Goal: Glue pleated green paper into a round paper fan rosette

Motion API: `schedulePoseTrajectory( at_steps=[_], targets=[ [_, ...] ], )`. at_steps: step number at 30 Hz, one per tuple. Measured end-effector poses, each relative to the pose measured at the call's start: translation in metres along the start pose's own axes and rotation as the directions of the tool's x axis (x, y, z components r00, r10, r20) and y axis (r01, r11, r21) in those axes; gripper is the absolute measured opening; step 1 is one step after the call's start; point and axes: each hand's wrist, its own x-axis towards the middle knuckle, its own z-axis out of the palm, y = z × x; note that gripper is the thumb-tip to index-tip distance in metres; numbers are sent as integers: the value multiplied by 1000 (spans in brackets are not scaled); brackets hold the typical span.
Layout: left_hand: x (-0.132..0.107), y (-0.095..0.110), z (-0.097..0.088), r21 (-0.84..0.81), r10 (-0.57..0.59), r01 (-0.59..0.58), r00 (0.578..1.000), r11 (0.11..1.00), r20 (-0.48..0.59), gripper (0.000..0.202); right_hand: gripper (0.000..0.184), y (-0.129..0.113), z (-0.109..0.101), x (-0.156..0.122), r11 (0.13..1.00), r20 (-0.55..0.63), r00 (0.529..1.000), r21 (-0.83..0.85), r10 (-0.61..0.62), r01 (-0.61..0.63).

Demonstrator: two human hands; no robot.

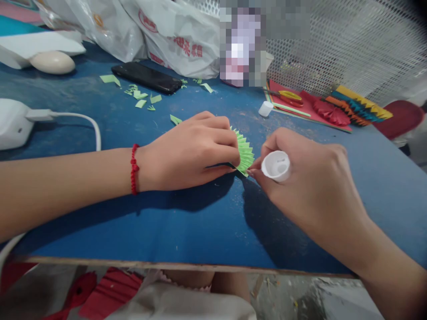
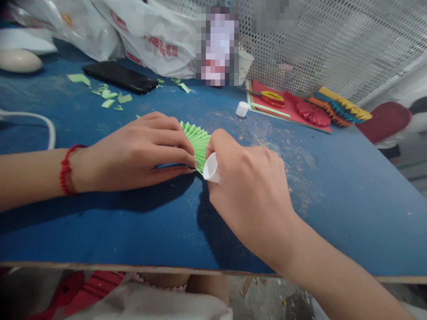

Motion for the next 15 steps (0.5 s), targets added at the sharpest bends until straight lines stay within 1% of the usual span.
schedulePoseTrajectory(
  at_steps=[4,11,15],
  targets=[
    [1,0,-1,-10,-16,16,1000,1000,0,26,5,-1,0,1,1000,17,1000,1,-4,4],
    [1,0,-1,0,-5,5,1000,1000,6,28,7,0,2,1,1000,1,1000,-3,-8,8],
    [0,-1,0,6,16,-16,1000,1000,-19,25,11,1,1,0,1000,4,1000,-3,-4,4]
  ],
)
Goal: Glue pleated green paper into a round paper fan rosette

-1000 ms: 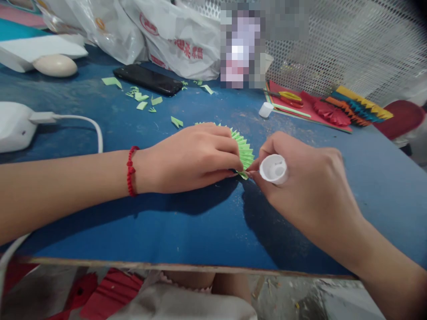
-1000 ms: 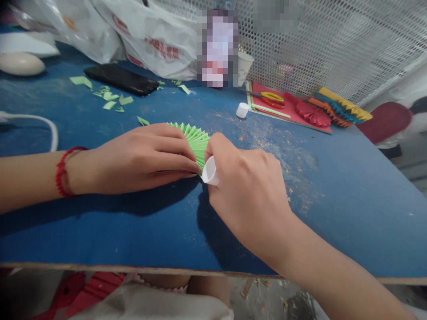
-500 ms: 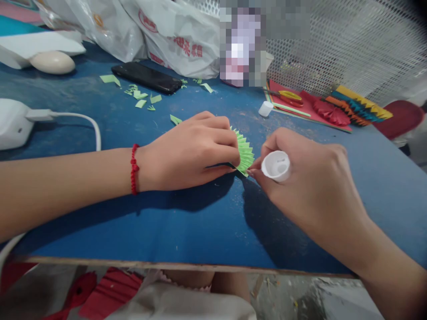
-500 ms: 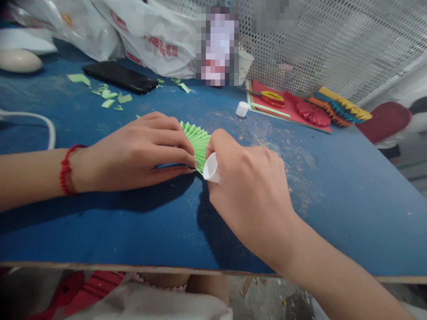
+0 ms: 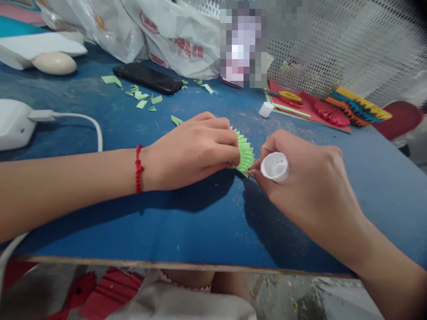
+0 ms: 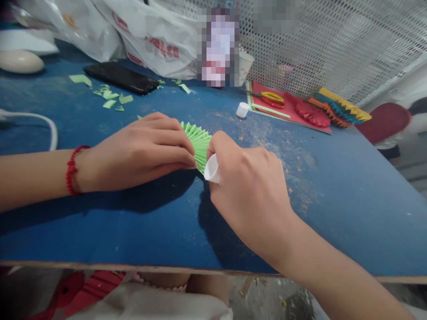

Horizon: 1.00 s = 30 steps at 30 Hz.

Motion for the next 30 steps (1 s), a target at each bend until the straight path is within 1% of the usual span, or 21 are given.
schedulePoseTrajectory(
  at_steps=[8,14,19,30],
  targets=[
    [-1,-1,1,-14,18,-18,999,1000,-28,23,11,0,-1,0,1000,22,1000,-12,1,-1],
    [0,-1,2,-26,-22,22,1000,999,-1,22,20,0,1,-1,999,-3,1000,-29,-13,13],
    [0,0,1,-49,-41,42,999,998,5,21,18,0,0,-1,999,20,1000,-32,-13,14],
    [0,0,1,-77,-56,57,998,995,12,21,17,-1,-2,-2,999,25,999,-19,-27,28]
  ],
)
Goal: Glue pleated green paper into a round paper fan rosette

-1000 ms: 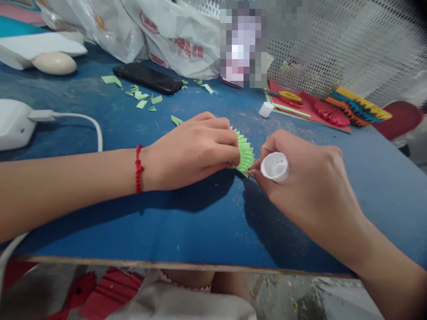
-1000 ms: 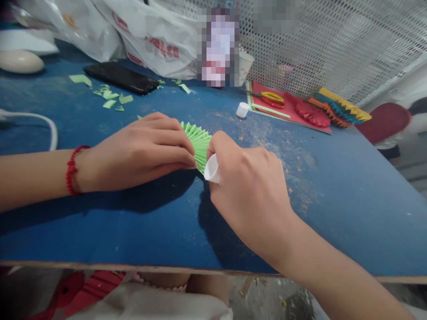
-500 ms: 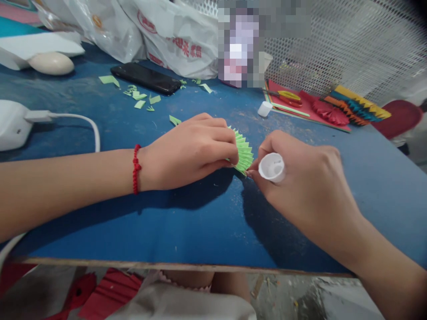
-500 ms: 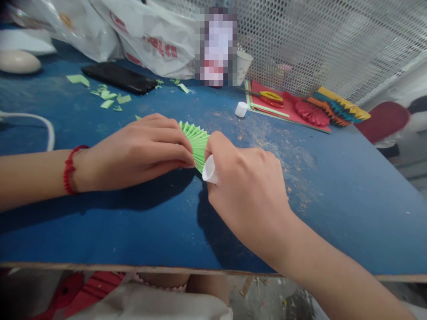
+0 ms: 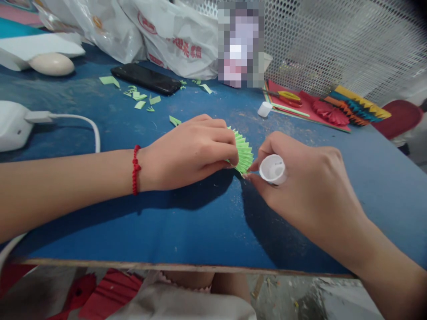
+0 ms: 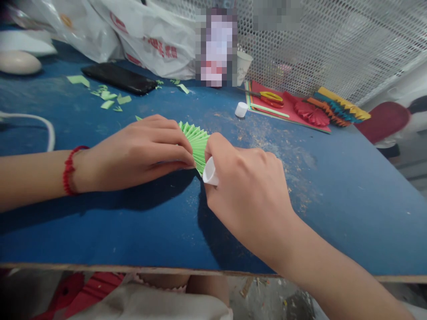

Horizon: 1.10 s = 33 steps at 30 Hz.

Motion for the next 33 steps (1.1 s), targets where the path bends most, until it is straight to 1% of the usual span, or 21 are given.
schedulePoseTrajectory(
  at_steps=[3,8,12,16,20,27,33],
  targets=[
    [0,0,0,-16,-4,4,1000,1000,-10,21,18,0,0,0,1000,-6,1000,-3,3,-3],
    [-1,0,0,15,11,-11,1000,1000,-3,22,19,4,2,-2,999,-79,996,-3,-34,33],
    [-1,0,1,28,41,-40,999,999,-18,20,21,4,3,-2,999,-65,997,10,-40,41],
    [-1,-1,0,18,40,-39,999,999,-22,19,21,3,4,-1,999,-65,997,-6,-33,33],
    [-1,-1,0,8,51,-51,998,999,-29,19,21,4,3,0,1000,-37,999,13,-18,18],
    [-1,-2,1,-38,55,-56,998,998,-33,21,16,4,5,0,999,-23,1000,37,1,0],
    [0,-2,1,-18,72,-73,997,997,-41,23,14,4,4,-1,998,-31,1000,59,1,1]
  ],
)
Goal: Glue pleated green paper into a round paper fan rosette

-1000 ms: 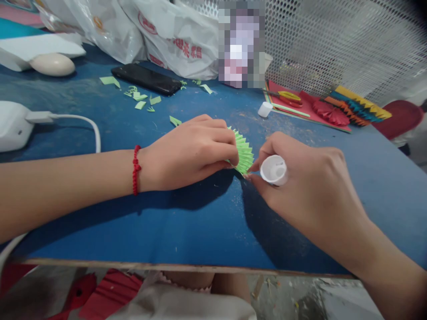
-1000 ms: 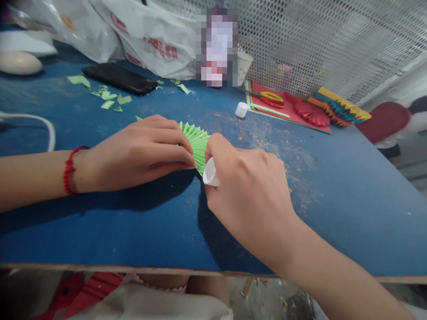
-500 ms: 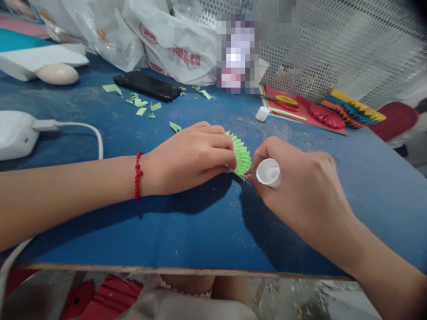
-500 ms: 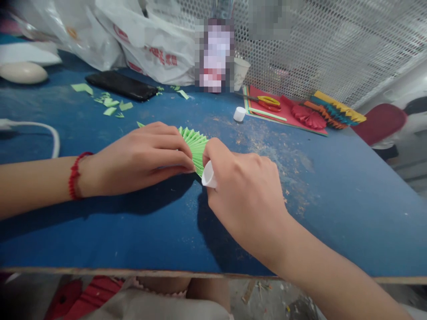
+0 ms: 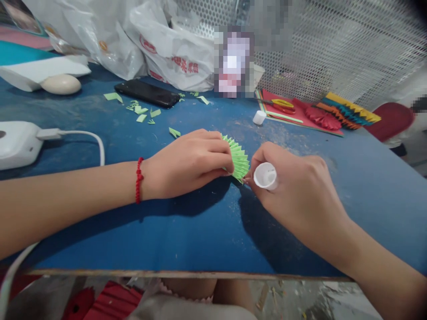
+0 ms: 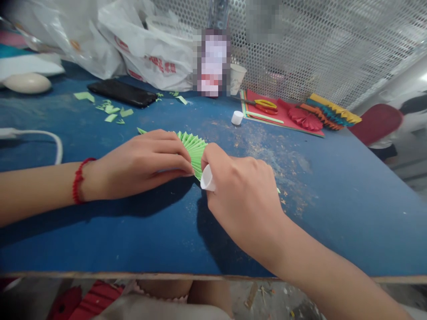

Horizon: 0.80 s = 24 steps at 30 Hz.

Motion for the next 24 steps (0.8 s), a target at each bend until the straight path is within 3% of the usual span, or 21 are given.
schedulePoseTrajectory(
  at_steps=[24],
  targets=[
    [1,1,0,-23,-15,16,1000,1000,10,23,10,-1,-2,3,999,34,999,-47,15,-13]
  ],
)
